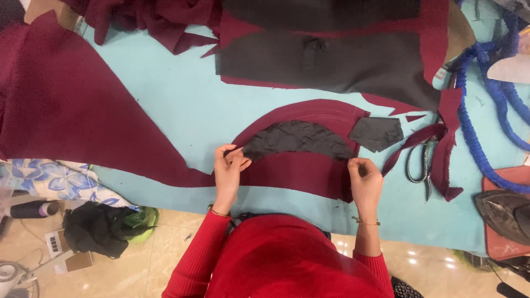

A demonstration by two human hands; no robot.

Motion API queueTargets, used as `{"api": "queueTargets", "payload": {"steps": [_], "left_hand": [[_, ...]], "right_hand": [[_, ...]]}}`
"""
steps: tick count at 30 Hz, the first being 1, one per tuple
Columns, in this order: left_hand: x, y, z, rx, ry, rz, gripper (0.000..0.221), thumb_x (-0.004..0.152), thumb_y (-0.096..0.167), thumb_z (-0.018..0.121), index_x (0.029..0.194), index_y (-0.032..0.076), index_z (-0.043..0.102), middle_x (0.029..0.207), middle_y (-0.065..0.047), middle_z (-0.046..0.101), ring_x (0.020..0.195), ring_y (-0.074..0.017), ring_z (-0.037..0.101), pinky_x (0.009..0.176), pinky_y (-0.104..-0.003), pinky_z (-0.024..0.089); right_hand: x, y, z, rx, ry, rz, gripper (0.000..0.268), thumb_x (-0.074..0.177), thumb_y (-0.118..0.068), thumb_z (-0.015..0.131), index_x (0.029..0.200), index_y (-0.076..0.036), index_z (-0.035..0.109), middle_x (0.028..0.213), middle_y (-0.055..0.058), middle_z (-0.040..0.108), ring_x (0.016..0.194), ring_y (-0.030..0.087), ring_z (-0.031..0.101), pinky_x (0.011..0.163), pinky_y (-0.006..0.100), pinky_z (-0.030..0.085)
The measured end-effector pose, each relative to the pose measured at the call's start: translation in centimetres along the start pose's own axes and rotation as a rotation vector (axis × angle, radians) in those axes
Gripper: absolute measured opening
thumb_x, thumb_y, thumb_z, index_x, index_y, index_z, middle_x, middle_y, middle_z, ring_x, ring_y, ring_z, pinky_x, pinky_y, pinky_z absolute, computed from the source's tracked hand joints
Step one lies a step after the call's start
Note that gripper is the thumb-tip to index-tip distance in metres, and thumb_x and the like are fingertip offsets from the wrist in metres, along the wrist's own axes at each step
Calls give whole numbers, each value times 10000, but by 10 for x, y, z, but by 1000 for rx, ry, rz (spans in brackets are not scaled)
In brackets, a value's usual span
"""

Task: Ironing and pressing various fabric pieces on a work table in a garment factory environment.

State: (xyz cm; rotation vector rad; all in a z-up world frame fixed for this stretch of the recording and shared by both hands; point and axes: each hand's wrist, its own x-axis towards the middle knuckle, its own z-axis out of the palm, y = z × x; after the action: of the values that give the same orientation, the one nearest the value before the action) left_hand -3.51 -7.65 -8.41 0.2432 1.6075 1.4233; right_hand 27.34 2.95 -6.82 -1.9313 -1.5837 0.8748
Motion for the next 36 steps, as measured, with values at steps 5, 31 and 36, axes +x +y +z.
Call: {"api": "queueTargets", "payload": {"steps": [5,31,36], "left_hand": [[-7,21,-11,129,-73,54,290,1034,73,499,1311,62,414,1103,-180,669,900,-226,760,859,-335,653],[82,1,86,1048,5,718,189,862,272,812,883,217,633,811,59,560,902,-202,591,801,-403,453],[89,-2,93,1077,19,789,200,859,266,811,907,230,620,819,68,552,916,-193,588,811,-404,441]], "right_hand": [[-5,1,-17,-172,7,-100,237,1074,-193,681,929,-19,750,795,142,719,626,265,596,689,418,488],[71,-35,39,-129,-78,-264,112,973,-183,775,938,-94,715,805,55,580,862,248,590,788,401,494],[79,-26,36,-180,-49,-278,138,959,-214,787,924,-101,716,816,66,582,887,279,599,791,431,497]]}}
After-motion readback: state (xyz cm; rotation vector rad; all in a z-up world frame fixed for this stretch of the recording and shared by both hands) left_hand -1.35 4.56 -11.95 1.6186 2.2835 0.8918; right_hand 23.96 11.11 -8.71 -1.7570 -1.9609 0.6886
